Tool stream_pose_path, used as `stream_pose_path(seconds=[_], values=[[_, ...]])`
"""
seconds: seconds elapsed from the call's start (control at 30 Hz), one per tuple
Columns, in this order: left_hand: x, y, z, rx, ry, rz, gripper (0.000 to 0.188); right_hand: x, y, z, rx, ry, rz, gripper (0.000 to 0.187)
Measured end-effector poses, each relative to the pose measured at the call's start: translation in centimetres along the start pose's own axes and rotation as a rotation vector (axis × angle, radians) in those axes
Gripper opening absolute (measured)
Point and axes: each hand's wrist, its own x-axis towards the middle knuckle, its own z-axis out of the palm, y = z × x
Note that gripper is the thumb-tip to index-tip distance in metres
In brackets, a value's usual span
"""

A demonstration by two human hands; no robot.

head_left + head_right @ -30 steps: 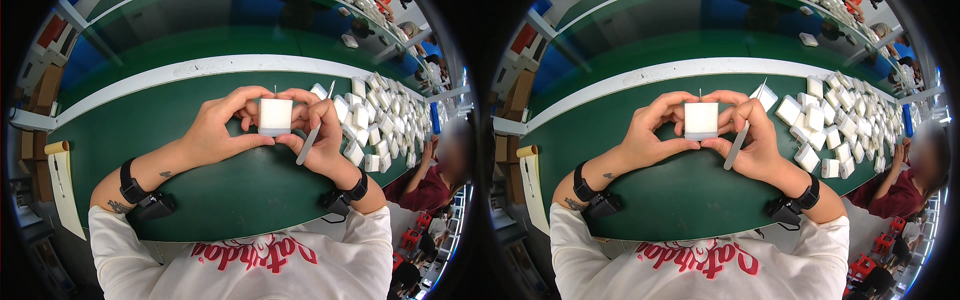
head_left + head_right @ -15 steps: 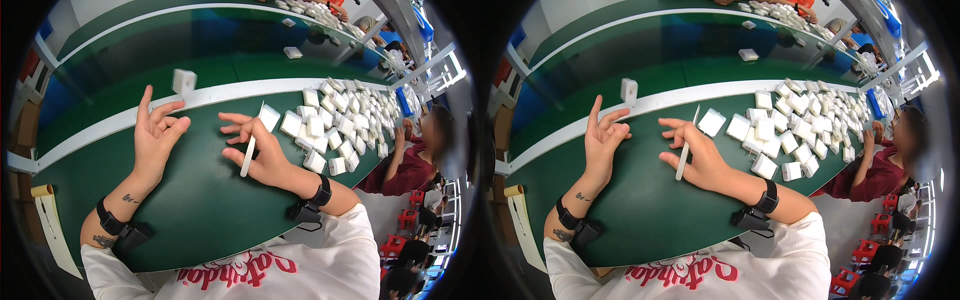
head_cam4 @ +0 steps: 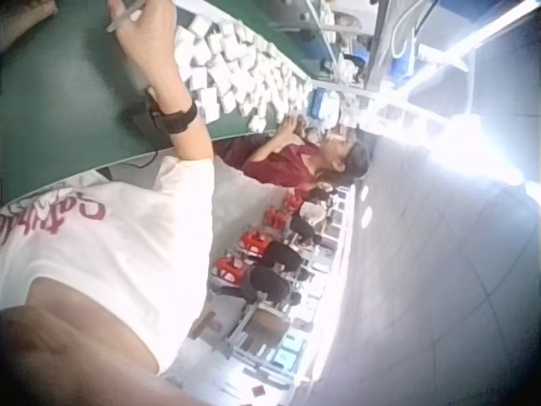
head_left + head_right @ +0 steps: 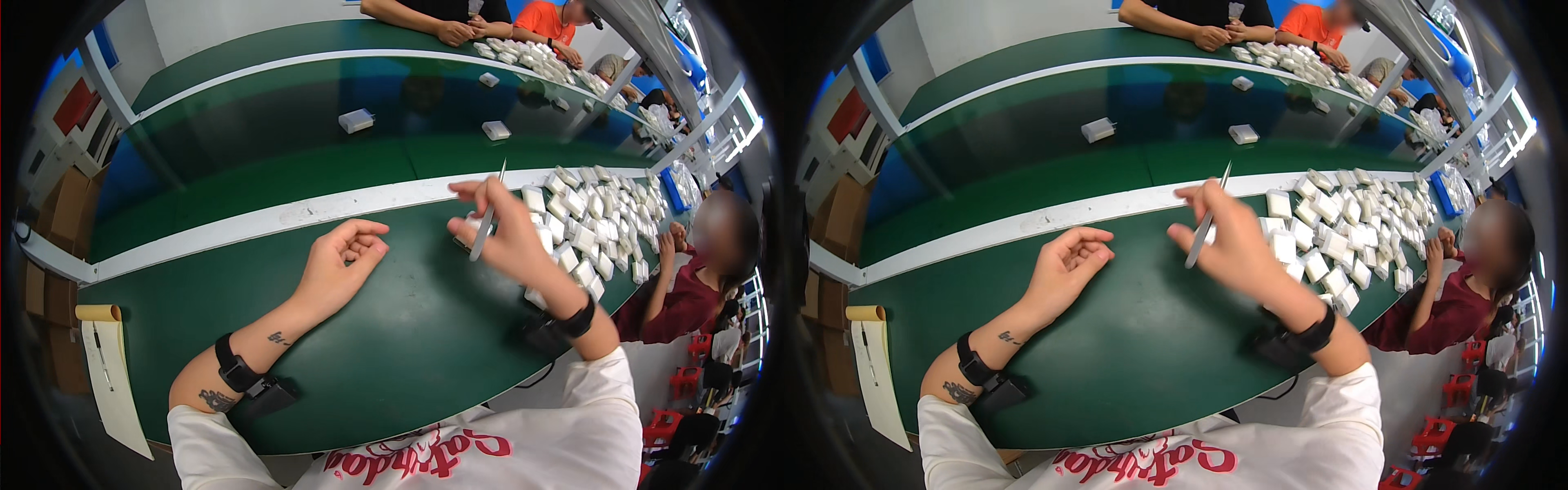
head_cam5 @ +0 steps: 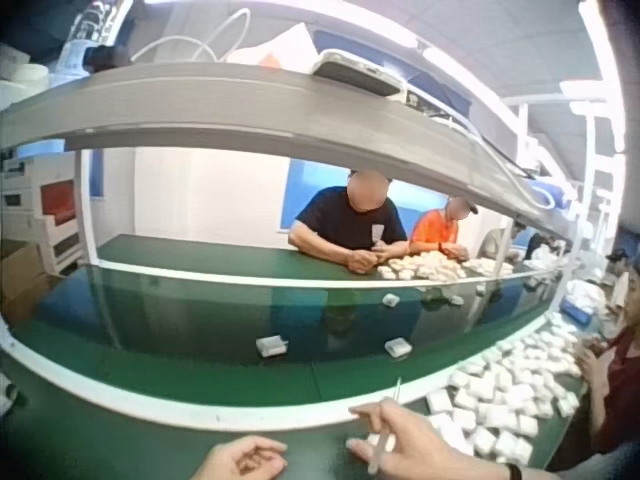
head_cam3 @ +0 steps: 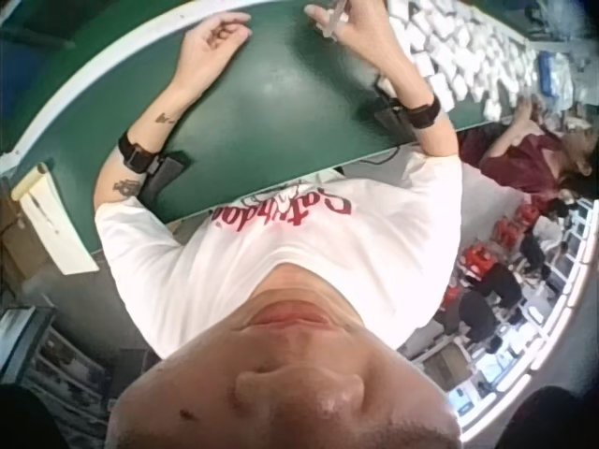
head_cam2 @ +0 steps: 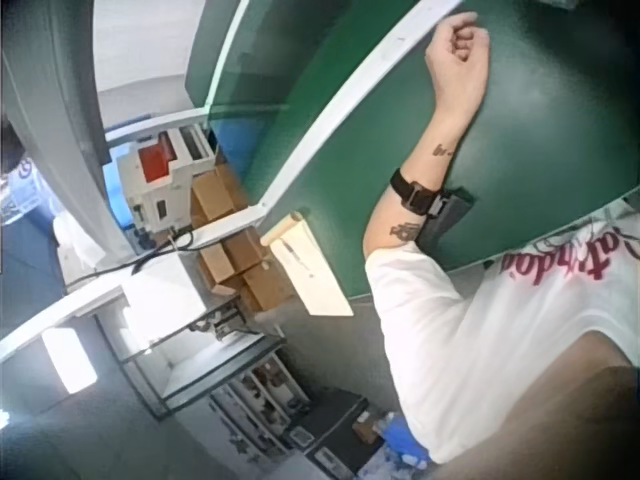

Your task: Inspecting and handling small white rectangular objects at a production line table.

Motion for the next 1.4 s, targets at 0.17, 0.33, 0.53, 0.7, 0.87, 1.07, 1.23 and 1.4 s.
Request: stream_pose_path(seconds=[0.17, 0.33, 0.53, 0.7, 0.87, 1.07, 1.23, 1.4], values=[[0.1, -0.2, 0.0, 0.053, -0.035, 0.046, 0.017, 10.3, 8.5, -7.1, -0.501, -0.125, 0.297, 0.054], [0.0, 0.3, -0.2, 0.136, -0.075, -0.013, 0.016, 14.4, 17.2, -7.7, -0.74, -0.145, 0.54, 0.062], [0.1, 0.1, -0.2, 0.177, -0.076, 0.016, 0.028, 13.3, 12.3, -5.9, -0.535, -0.012, 0.366, 0.052], [-0.3, 0.0, 0.2, -0.027, -0.097, 0.168, 0.092, 4.2, 1.2, -2.1, -0.084, -0.051, -0.191, 0.045], [-0.5, 0.5, 0.3, 0.265, -0.229, 0.2, 0.076, -3.1, -2.1, 2.6, -0.127, -0.094, -0.224, 0.042], [-0.8, 0.8, 0.5, 0.365, -0.197, 0.334, 0.064, -3.7, 0.2, 4.7, 0.178, 0.026, -0.32, 0.046], [-0.8, 1.1, 0.8, 0.446, -0.241, 0.383, 0.064, -4.2, 0.9, 5.1, 0.198, 0.019, -0.347, 0.046], [-1.0, 0.8, 1.2, 0.37, -0.241, 0.387, 0.064, -4.2, 0.8, 5.5, 0.278, 0.088, -0.357, 0.045]])
